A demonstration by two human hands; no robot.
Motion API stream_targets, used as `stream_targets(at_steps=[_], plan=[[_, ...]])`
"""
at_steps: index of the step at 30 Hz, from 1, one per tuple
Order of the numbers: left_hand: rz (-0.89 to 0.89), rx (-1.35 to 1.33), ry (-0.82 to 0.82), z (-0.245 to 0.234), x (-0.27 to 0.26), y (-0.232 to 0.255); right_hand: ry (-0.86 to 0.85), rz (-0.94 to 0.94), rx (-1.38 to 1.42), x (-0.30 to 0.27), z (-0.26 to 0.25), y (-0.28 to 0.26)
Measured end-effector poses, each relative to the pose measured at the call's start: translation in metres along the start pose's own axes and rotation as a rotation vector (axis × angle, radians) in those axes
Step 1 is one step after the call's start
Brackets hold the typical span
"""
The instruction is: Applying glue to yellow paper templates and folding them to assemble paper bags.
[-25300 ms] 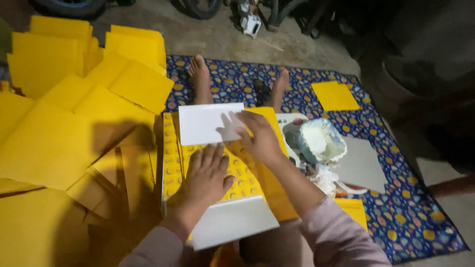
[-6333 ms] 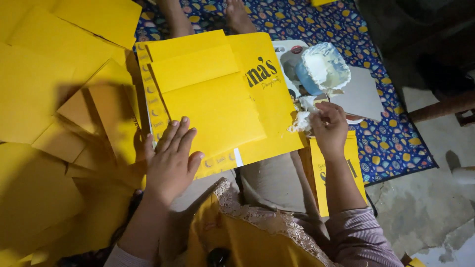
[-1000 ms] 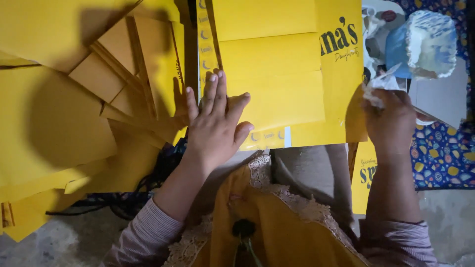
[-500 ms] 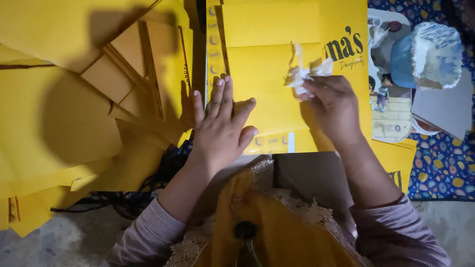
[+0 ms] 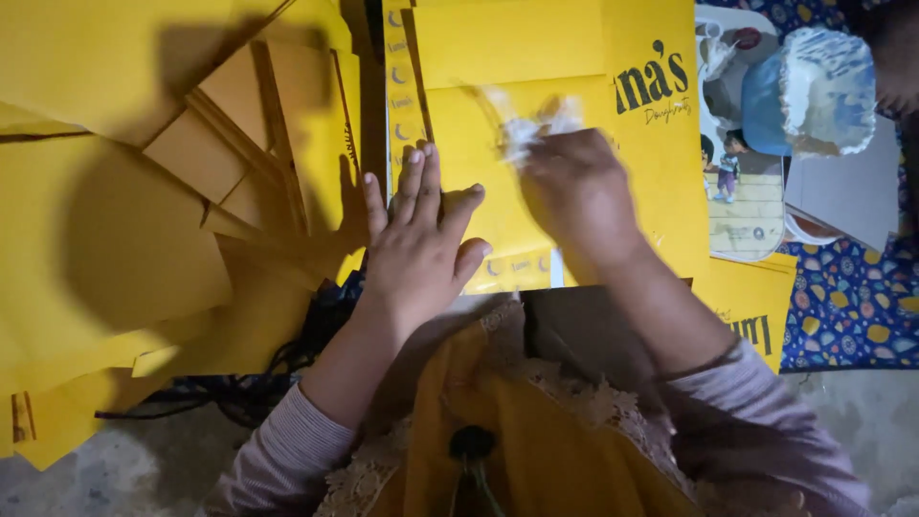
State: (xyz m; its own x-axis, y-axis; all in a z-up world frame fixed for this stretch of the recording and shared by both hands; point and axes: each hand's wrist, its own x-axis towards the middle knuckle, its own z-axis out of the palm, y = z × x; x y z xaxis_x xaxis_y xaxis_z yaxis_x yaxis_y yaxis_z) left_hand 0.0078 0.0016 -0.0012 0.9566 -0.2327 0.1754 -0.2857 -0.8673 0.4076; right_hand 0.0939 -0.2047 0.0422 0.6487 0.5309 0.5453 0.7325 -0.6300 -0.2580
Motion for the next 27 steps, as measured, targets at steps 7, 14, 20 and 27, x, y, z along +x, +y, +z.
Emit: stream_targets(at_steps=[7,14,20,27], plan=[[-0.012,-0.014,-0.026,-0.002,-0.001,0.005,-0.127,0.051,-0.501,-0.075,-0.037,0.129],[-0.008,0.004,-0.048,-0.002,-0.001,0.005,0.087,0.4,-0.021,-0.063,-0.075,0.08],[-0.043,0.004,-0.091,-0.006,0.0,0.006,-0.015,0.257,-0.025,-0.029,-0.008,0.027],[-0.007,0.083,0.055,0.008,-0.001,0.001,-0.022,0.062,0.233,0.011,0.039,-0.016]])
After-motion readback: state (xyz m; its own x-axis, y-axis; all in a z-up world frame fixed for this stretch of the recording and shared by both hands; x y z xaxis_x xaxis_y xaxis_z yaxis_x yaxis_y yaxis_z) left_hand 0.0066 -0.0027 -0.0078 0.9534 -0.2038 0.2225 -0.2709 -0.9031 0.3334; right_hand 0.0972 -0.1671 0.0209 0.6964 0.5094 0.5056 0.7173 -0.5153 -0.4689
